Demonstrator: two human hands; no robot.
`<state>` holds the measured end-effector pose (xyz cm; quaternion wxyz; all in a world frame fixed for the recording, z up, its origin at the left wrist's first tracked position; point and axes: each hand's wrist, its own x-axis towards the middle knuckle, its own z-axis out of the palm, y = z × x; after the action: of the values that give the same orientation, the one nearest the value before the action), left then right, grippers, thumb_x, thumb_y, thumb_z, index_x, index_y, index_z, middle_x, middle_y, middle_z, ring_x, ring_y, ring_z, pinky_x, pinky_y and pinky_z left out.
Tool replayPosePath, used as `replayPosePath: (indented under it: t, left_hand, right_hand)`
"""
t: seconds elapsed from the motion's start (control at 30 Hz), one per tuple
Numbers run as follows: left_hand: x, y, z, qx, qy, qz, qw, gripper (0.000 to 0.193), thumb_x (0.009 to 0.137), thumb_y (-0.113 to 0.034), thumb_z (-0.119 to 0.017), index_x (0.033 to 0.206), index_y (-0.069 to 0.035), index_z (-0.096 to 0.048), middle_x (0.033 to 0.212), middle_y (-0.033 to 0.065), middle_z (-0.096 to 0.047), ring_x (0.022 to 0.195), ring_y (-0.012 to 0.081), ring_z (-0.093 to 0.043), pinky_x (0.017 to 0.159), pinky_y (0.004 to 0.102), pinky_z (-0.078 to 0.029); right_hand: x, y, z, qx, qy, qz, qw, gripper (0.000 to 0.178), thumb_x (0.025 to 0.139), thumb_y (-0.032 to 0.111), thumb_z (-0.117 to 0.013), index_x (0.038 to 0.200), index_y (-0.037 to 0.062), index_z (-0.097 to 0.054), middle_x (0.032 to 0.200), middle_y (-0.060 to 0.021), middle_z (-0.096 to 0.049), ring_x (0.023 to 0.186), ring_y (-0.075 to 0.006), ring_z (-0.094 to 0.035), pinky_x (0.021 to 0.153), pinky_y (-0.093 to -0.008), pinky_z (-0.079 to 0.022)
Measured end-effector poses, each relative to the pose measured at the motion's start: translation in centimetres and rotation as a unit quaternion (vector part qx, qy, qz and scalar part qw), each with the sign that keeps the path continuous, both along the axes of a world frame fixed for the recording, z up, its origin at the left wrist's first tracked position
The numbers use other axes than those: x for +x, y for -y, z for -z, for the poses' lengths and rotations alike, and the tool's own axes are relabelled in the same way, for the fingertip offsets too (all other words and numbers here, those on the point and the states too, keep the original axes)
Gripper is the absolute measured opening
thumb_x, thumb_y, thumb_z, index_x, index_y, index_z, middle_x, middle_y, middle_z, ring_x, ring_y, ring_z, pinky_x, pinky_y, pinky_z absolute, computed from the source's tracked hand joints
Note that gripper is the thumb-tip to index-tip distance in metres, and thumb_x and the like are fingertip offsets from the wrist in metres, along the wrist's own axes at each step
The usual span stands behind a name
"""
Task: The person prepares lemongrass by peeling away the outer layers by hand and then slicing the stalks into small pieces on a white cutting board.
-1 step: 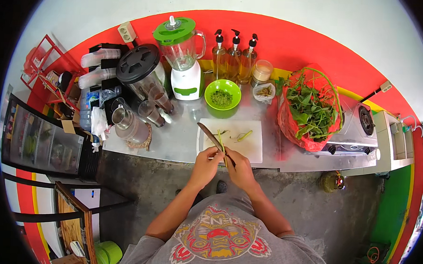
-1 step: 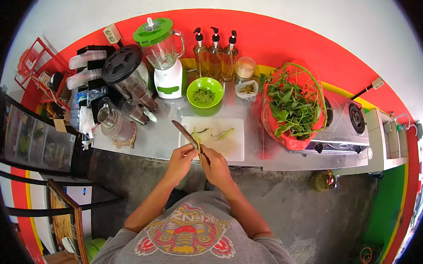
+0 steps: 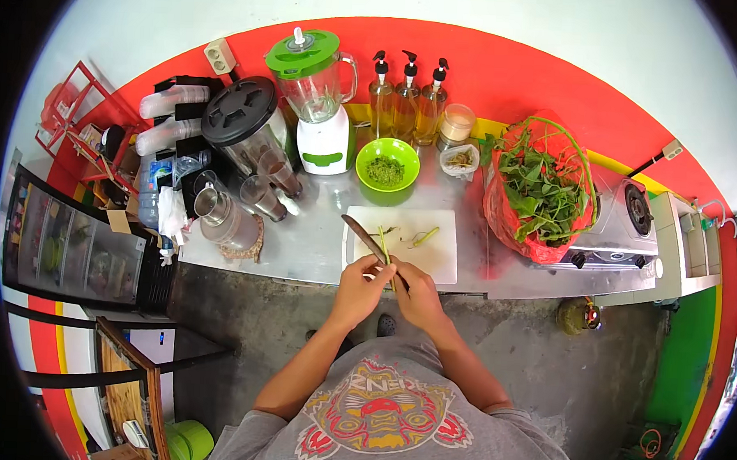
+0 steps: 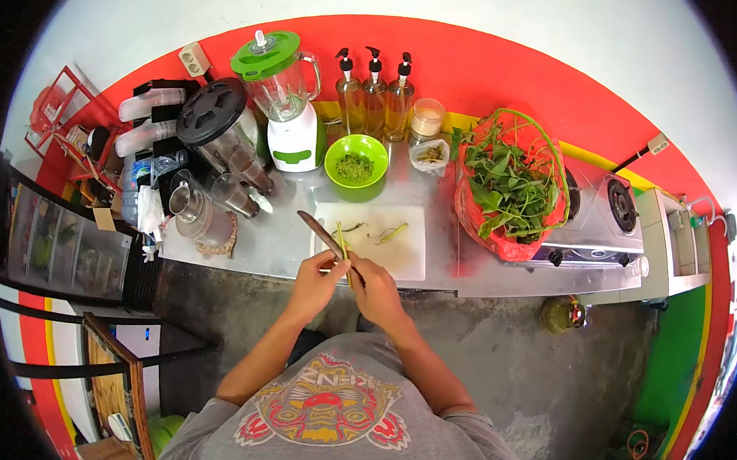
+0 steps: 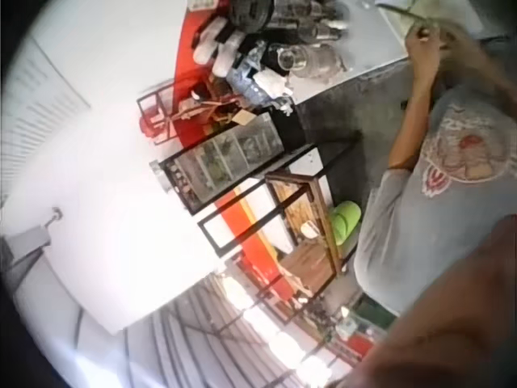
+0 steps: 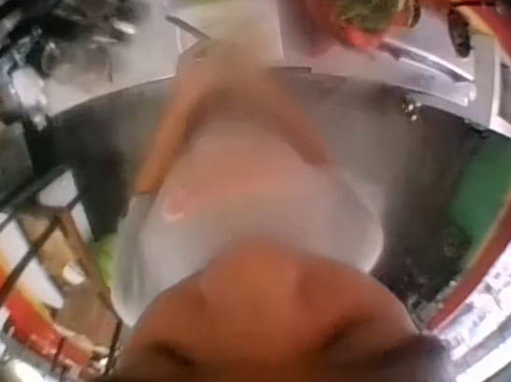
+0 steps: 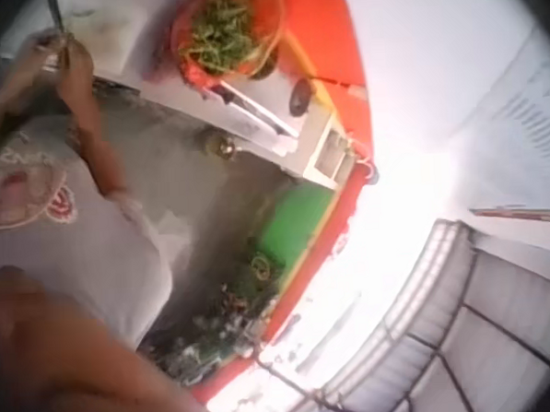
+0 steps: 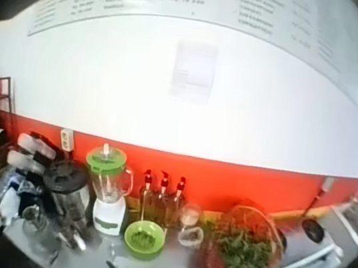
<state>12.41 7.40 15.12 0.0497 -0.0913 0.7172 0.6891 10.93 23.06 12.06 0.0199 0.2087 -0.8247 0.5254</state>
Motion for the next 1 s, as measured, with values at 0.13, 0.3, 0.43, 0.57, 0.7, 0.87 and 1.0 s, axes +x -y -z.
replayPosePath:
  t: [0.13,0.3,0.43,0.57,0.7,0.87,1.0]
  left_hand:
    - [-0.4,-0.1,0.5,-0.118,-0.062,-0.019,0.991,0.016,0.09,-0.01,-0.07,0.098,0.004,-0.072,0.079,0.0102,-0.073,0.069,0.0152,-0.067,0.063,0.0309,-0.053]
    - [-1.0,0.7,-0.2,-0.114,-0.025,-0.013,0.993,0.013,0.09,-0.008,-0.069,0.093,0.004,-0.073,0.067,0.0051,-0.065,0.06,0.0121,-0.057,0.058,0.031,-0.046]
    - [-1.6,0.6,1.3,-0.091,-0.084,-0.056,0.991,0.015,0.092,-0.009,-0.069,0.099,0.004,-0.071,0.071,0.0051,-0.061,0.063,0.0111,-0.052,0.058,0.0317,-0.043]
    - [-1.9,0.0,0.8,-0.133,-0.127,-0.078,0.98,0.018,0.092,-0.007,-0.067,0.105,0.005,-0.069,0.084,0.0132,-0.067,0.067,0.0187,-0.058,0.063,0.0348,-0.049]
    - [-1.8,-0.7,-0.3,-0.199,-0.146,-0.076,0.966,0.019,0.09,-0.006,-0.067,0.106,0.005,-0.069,0.086,0.0171,-0.068,0.071,0.0246,-0.064,0.066,0.0373,-0.051]
    - [-1.4,-0.7,-0.9,-0.2,-0.174,-0.096,0.96,0.02,0.091,-0.007,-0.071,0.107,0.005,-0.072,0.077,0.008,-0.068,0.065,0.0124,-0.053,0.059,0.0309,-0.045]
    - [-1.0,0.1,-1.0,-0.114,-0.071,-0.104,0.986,0.015,0.093,-0.008,-0.071,0.098,0.006,-0.073,0.076,0.0052,-0.069,0.068,0.0085,-0.057,0.062,0.0267,-0.046]
  right_hand:
    - [-0.1,0.1,-0.1,-0.026,0.025,-0.037,0.999,0.038,0.098,0.004,-0.058,0.135,-0.0027,-0.057,0.1,-0.0255,-0.065,0.092,-0.0442,-0.064,0.079,-0.0478,-0.05]
    - [-0.3,-0.5,0.6,-0.018,-0.015,-0.099,0.995,0.058,0.098,0.005,-0.06,0.152,0.0022,-0.04,0.113,-0.0259,-0.062,0.1,-0.0412,-0.063,0.086,-0.0457,-0.05]
    - [-0.5,0.0,0.5,-0.004,0.022,-0.112,0.993,0.075,0.095,0.001,-0.064,0.159,0.004,-0.024,0.108,-0.0226,-0.06,0.094,-0.0365,-0.062,0.087,-0.0433,-0.05]
    - [-0.8,0.3,0.2,-0.028,0.027,-0.076,0.996,0.072,0.096,-0.002,-0.062,0.158,0.0015,-0.025,0.108,-0.0225,-0.06,0.096,-0.0366,-0.062,0.086,-0.0416,-0.051]
    - [-1.0,0.9,0.4,-0.049,-0.037,-0.047,0.997,0.068,0.094,-0.007,-0.059,0.155,-0.0006,-0.031,0.121,-0.0261,-0.064,0.112,-0.0384,-0.065,0.093,-0.0395,-0.052]
    - [-1.2,1.1,0.4,-0.094,0.003,-0.032,0.995,0.062,0.095,-0.002,-0.064,0.152,-0.0024,-0.037,0.117,-0.0287,-0.066,0.107,-0.0436,-0.066,0.09,-0.0428,-0.052]
    - [-0.3,1.5,-0.4,-0.08,0.022,0.022,0.996,0.052,0.095,0.003,-0.068,0.143,-0.0043,-0.049,0.104,-0.0243,-0.068,0.09,-0.0349,-0.069,0.081,-0.0383,-0.054]
